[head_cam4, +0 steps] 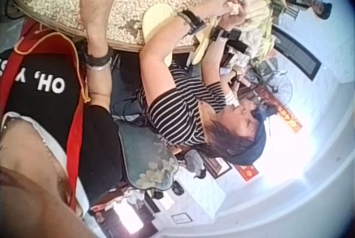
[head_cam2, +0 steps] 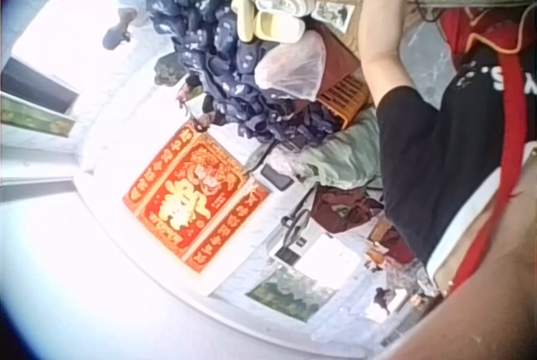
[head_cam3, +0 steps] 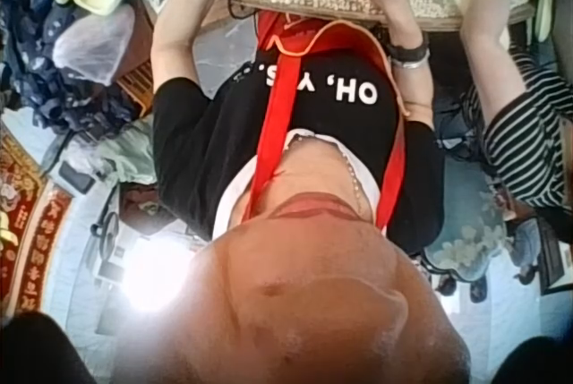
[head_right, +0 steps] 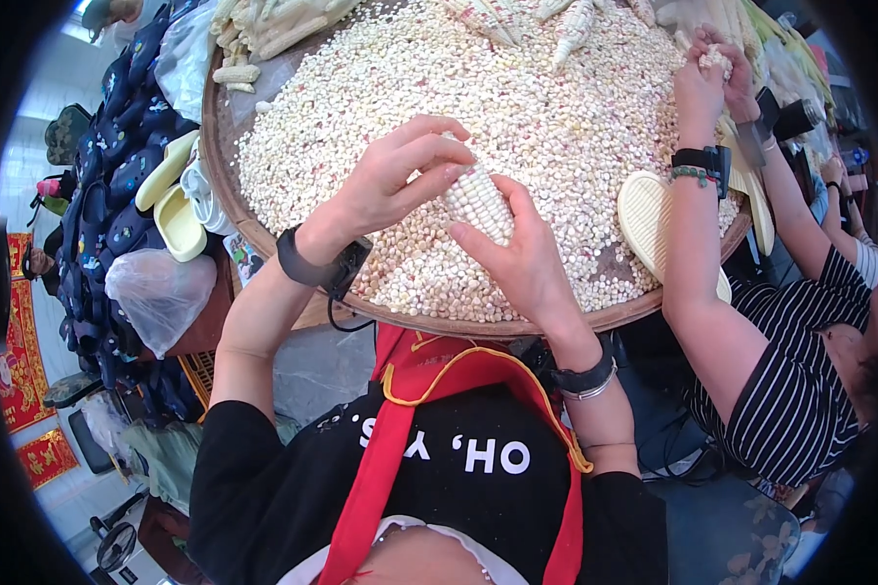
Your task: Manually removing corn kernels from the cob over a large tray.
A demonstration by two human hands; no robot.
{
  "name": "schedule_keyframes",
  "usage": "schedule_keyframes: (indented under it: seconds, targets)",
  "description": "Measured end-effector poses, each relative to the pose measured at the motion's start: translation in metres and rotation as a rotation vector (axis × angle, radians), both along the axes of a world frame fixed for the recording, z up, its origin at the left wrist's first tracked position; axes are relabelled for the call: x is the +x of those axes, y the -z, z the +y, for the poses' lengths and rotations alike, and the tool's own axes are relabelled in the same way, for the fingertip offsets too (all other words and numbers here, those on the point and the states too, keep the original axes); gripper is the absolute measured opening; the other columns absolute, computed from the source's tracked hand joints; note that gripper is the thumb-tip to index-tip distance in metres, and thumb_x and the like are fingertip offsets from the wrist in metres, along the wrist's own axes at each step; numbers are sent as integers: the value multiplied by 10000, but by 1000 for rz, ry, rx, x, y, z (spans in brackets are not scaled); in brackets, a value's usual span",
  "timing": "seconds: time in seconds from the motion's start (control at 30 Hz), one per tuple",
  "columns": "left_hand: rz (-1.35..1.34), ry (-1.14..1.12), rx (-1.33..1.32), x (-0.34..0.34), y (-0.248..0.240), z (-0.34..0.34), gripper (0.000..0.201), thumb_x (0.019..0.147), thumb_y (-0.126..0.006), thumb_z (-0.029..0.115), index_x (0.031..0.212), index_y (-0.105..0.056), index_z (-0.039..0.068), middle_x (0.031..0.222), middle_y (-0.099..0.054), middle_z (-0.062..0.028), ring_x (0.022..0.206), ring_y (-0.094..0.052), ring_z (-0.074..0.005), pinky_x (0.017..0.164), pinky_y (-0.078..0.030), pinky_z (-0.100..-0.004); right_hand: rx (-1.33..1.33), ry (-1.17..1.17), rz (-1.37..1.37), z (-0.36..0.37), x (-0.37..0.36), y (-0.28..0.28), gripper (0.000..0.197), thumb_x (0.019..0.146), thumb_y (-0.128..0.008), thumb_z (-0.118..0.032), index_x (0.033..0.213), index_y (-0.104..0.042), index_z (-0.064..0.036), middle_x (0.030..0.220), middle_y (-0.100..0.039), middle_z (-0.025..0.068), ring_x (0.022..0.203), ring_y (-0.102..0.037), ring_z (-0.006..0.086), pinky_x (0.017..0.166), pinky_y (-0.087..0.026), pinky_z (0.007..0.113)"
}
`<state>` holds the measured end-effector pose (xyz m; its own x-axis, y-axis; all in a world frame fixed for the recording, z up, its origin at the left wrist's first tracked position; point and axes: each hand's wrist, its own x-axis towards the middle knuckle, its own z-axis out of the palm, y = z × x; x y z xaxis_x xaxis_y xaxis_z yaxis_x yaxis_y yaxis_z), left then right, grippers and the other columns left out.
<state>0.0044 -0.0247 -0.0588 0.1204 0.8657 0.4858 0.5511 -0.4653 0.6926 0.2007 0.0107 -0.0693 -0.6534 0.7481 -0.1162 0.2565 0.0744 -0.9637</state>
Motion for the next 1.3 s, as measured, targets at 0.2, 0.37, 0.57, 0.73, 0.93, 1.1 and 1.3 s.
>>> schedule_keyframes:
  seconds: [0.2, 0.37, 0.57, 0.73, 0.93, 1.1, 1.3]
  targets:
    - [12, -24, 11, 1, 2, -1, 145, 823, -560, 7, 954, -621, 26, 1033, -589, -113, 850, -609, -199, 689, -500, -289, -130, -36, 80, 1, -1, 3, 673, 794, -698, -287, 1275, -394, 72, 1198, -523, 187, 1135, -482, 222, 976, -366, 320]
    - [-43, 20, 6, -8, 1, 0, 201, 840, -523, 3, 1007, -630, 29, 1109, -588, -122, 889, -606, -181, 743, -496, -281, -275, -19, 129, 1, -2, -7, 612, 818, -685, -237, 1276, -395, 47, 1095, -562, 113, 949, -543, 136, 813, -448, 264]
    - [-378, -1, -144, -6, 6, -4, 236, 868, -556, 48, 1092, -633, 56, 1232, -532, -132, 1003, -568, -146, 787, -487, -255, -360, 35, 221, 3, -4, -12, 590, 828, -679, -194, 1284, -381, 31, 995, -573, 66, 783, -542, 68, 646, -464, 207]
    - [-245, -66, -81, 4, -2, -4, 285, 821, -658, 130, 1101, -625, 88, 1181, -548, -171, 948, -604, -195, 742, -506, -274, -345, 68, 171, 0, -5, -15, 625, 823, -683, -198, 1302, -359, 41, 977, -565, 67, 772, -539, 72, 628, -463, 212]
    - [-37, -101, 68, 4, 2, -1, 261, 786, -650, 48, 1045, -633, 67, 1127, -592, -183, 763, -638, -183, 677, -514, -274, -321, 52, 109, -3, -6, -16, 631, 827, -674, -203, 1305, -351, 50, 965, -568, 64, 761, -534, 72, 614, -452, 211]
    - [66, -167, 204, 5, 6, 2, 229, 771, -636, 21, 996, -643, 64, 1031, -629, -203, 717, -658, -219, 620, -531, -296, -322, 27, 183, -5, -7, -13, 584, 837, -659, -208, 1292, -378, 28, 937, -578, 44, 721, -531, 64, 600, -450, 208]
    - [68, -176, 224, 3, 6, 3, 199, 811, -579, -1, 989, -649, 53, 1008, -641, -181, 832, -658, -242, 694, -533, -302, -444, 11, 137, -2, -4, -17, 559, 840, -654, -209, 1287, -396, 7, 918, -579, 35, 715, -532, 58, 599, -448, 204]
